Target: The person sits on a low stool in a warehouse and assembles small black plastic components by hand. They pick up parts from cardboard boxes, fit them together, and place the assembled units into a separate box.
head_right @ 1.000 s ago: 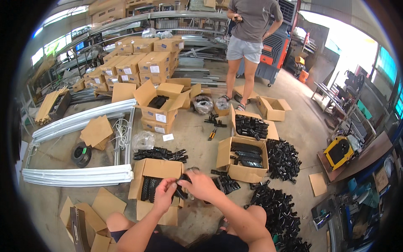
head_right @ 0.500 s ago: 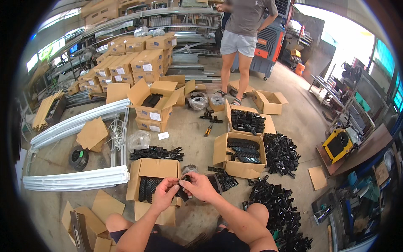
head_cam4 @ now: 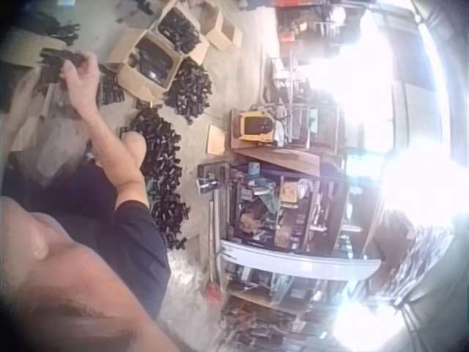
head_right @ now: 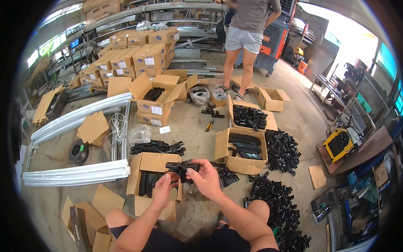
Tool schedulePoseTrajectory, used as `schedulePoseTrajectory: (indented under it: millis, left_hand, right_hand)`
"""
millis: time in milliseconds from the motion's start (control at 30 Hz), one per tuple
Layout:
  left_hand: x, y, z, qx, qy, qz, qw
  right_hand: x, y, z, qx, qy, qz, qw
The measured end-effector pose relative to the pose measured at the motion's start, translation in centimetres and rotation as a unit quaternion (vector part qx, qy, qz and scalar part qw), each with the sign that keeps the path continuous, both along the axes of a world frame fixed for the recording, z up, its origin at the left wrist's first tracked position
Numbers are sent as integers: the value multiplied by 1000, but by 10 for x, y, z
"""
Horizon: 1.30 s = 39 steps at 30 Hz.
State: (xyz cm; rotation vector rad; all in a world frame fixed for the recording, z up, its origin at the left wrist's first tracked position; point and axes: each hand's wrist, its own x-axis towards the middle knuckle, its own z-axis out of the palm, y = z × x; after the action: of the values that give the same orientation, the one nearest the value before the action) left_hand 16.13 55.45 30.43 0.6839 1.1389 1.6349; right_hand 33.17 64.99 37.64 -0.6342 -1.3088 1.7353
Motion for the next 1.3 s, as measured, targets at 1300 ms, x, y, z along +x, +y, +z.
schedulePoseTrajectory:
  millis: [1300]
  left_hand:
    - [-13,-9,43,56,54,-107,991]
  right_hand:
    - [2,-26,13,343,-333,40,877]
